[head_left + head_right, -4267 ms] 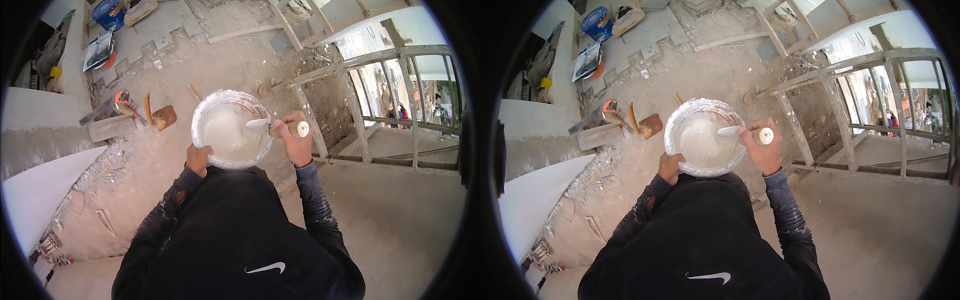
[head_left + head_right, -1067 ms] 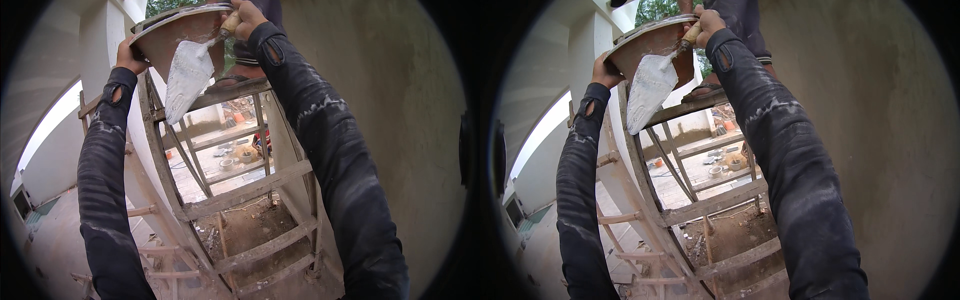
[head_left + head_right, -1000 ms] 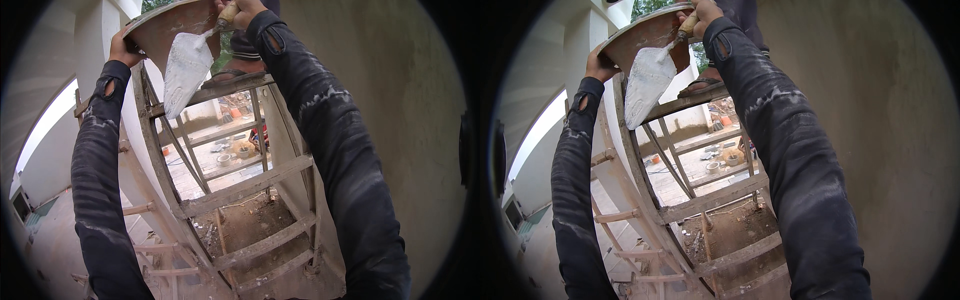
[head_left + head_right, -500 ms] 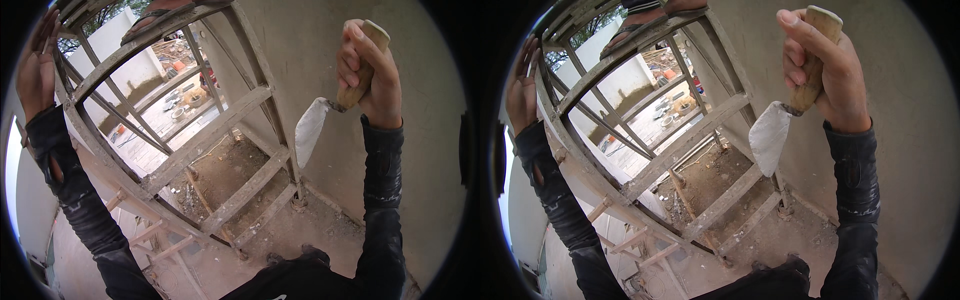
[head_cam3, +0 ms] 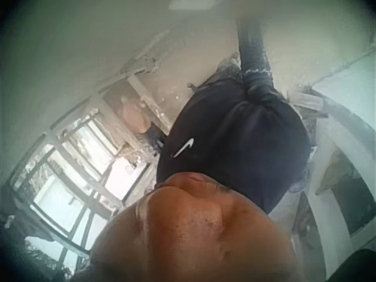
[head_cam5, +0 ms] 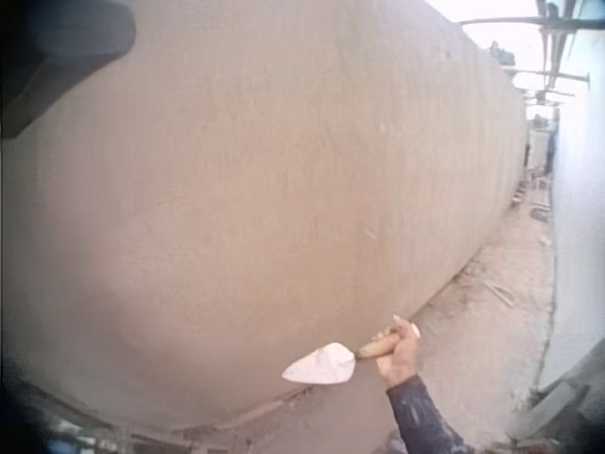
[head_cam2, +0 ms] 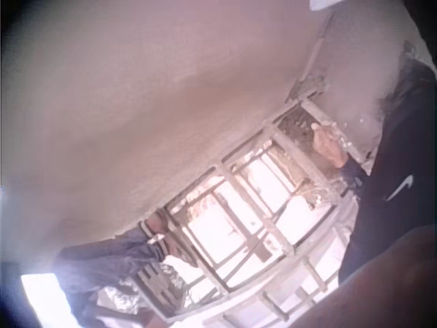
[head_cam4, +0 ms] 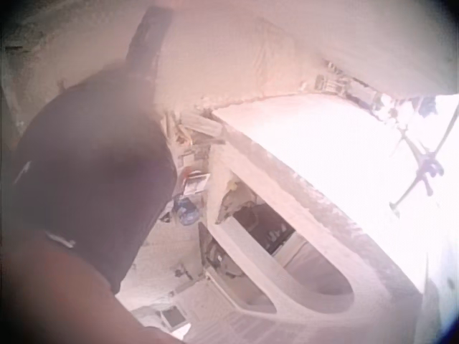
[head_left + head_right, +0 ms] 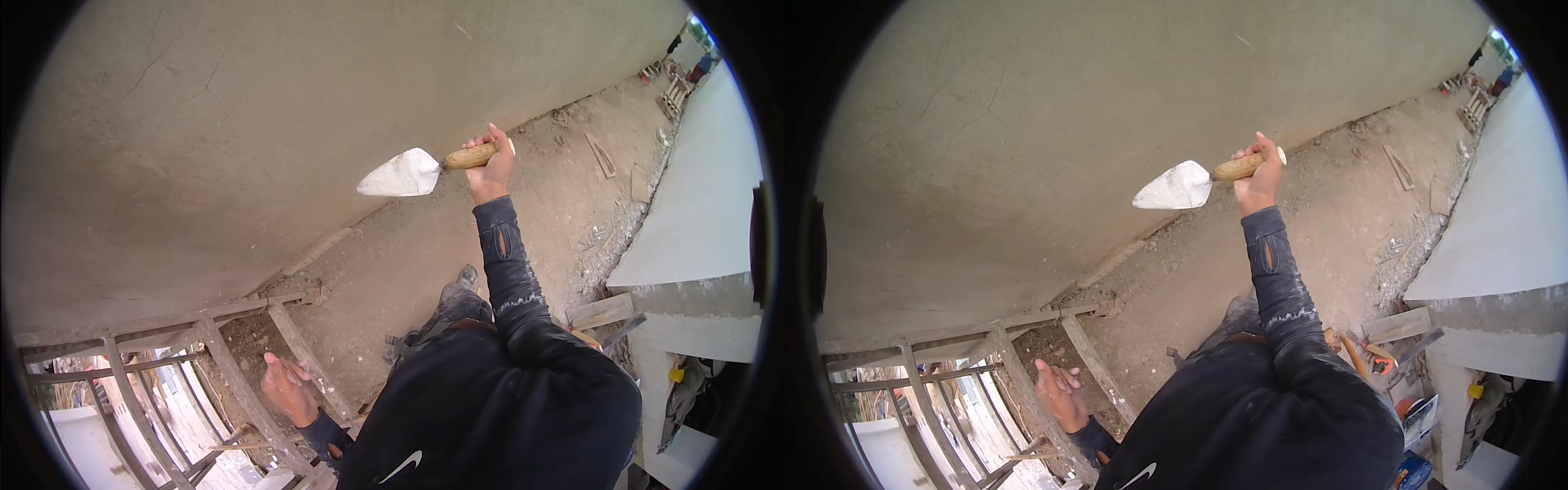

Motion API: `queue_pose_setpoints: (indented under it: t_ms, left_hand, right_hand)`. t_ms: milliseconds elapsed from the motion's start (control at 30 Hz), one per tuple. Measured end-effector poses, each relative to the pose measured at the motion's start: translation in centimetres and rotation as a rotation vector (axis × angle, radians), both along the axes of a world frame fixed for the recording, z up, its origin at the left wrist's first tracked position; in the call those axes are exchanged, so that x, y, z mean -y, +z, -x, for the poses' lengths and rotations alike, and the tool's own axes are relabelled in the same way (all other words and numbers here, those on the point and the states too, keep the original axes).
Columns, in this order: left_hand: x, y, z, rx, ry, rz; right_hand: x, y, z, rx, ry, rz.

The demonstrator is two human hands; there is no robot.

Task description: The person mixes a white substance in a bucket using a trowel, then walks to a wall and applies the mixture to the surface. They use the trowel to scrape and smooth the wall, working along the base and lower sections of the wall in a construction setting.

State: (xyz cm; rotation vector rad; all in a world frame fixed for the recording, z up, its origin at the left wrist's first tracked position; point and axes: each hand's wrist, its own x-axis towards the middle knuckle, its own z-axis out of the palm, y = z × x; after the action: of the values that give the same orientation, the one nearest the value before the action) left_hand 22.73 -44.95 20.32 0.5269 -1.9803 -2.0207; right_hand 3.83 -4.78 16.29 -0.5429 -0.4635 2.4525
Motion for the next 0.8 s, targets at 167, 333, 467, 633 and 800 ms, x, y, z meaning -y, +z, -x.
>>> queue_pose_setpoints:
  t_ms: [167,333,467,633,800]
  left_hand:
    - [-18.4,-4.6,4.2,0.266,-0.647,0.049]
    - [-33.3,-5.5,9.7,0.283,-1.133,0.159]
    - [-41.5,-5.9,13.7,0.238,-1.379,0.214]
    - [-50.6,-7.0,18.1,0.271,-1.72,0.402]
    - [-58.8,-9.7,23.2,0.33,-1.858,0.343]
  right_hand:
    - [-12.2,-3.3,-4.6,0.067,-0.105,-0.051]
    - [-18.6,-9.0,-10.8,0.812,-0.23,-1.27]
    - [-24.2,-11.8,-17.9,1.2,-0.084,-1.223]
    - [-30.4,-13.5,-26.7,1.669,-0.356,-0.954]
    - [-36.2,-15.7,-31.4,1.897,-0.712,-0.696]
